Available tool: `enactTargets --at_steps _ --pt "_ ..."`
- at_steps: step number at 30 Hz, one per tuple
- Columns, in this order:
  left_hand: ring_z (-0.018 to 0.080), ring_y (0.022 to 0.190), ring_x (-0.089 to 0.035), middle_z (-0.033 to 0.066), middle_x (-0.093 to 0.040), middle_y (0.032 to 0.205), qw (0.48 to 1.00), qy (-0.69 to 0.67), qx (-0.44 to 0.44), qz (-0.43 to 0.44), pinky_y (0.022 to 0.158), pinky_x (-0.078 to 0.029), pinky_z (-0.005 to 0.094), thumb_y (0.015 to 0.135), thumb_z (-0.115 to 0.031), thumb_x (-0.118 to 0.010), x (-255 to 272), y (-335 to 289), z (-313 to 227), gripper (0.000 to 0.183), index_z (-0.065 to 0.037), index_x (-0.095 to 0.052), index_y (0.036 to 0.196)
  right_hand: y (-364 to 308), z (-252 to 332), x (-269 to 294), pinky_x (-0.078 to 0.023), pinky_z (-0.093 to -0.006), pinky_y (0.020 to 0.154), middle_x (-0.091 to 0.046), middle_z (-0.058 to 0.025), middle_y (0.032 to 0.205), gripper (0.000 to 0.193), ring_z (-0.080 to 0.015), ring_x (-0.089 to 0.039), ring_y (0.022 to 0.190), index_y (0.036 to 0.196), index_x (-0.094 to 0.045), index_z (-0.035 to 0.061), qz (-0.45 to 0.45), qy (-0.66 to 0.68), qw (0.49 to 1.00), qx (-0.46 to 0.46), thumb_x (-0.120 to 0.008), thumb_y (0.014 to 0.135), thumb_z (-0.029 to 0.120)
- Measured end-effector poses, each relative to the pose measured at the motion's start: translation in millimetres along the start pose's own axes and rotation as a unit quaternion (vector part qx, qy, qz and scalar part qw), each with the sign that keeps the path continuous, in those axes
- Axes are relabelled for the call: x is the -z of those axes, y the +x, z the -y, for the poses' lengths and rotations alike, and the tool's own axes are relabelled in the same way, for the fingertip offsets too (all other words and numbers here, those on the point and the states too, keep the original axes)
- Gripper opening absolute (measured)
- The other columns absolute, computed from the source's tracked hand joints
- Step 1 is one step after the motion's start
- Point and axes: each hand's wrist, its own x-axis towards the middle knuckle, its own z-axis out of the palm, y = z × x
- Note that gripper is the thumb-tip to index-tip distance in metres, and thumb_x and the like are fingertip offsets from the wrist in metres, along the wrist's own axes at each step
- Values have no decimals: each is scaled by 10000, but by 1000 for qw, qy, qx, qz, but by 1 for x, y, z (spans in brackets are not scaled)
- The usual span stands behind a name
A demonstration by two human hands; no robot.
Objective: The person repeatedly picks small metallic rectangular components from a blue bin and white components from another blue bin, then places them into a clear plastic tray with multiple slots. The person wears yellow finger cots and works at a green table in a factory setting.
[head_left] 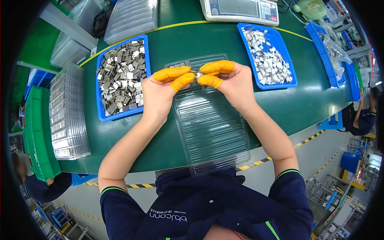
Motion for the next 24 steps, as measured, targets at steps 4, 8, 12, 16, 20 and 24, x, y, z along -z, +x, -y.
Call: enactTargets --at_steps 4,8,12,16,20,24 --pt "157 746 -635 123 -658 860 996 -12 48 68 693 -513 251 773 -46 -681 11 5 -2 234 57 -635 978 2 2 5 -489 -230 734 -662 -71 869 262 -111 -610 790 944 -652 -29 44 -7 998 -40 -740 712 54" --pt "129 706 -620 104 -659 810 988 -44 69 134 644 -489 223 776 -61 -681 10 3 -9 244 56 -633 984 0 3 6 -483 -239 730 -660 -72 868 241 -113 -607 790 933 -661 -16 93 86 985 -116 -737 713 47" --pt "135 703 -620 104 -653 833 989 -48 74 115 657 -493 222 792 -65 -666 6 2 -8 248 54 -619 1005 0 5 2 -483 -238 733 -661 -78 872 221 -116 -610 793 919 -664 -19 52 42 993 -93 -733 721 52" --pt "156 779 -630 108 -644 922 997 -29 49 52 715 -505 235 840 -82 -614 -6 3 -16 271 50 -583 1075 2 11 -3 -484 -237 736 -661 -76 887 184 -119 -612 795 912 -665 -24 1 -7 1000 22 -708 752 58" --pt "178 886 -635 105 -654 959 996 56 -56 28 766 -509 250 889 -101 -552 0 2 -25 271 34 -577 1123 19 19 6 -478 -242 674 -651 -61 825 137 -137 -604 741 854 -691 7 -45 -199 968 146 -706 742 86" --pt "206 817 -646 107 -671 908 910 371 -184 16 705 -501 274 814 -82 -623 22 -9 -27 222 -56 -658 1032 39 8 8 -441 -295 645 -610 -36 728 135 -186 -551 715 746 -708 66 -62 -490 814 304 -736 644 151"
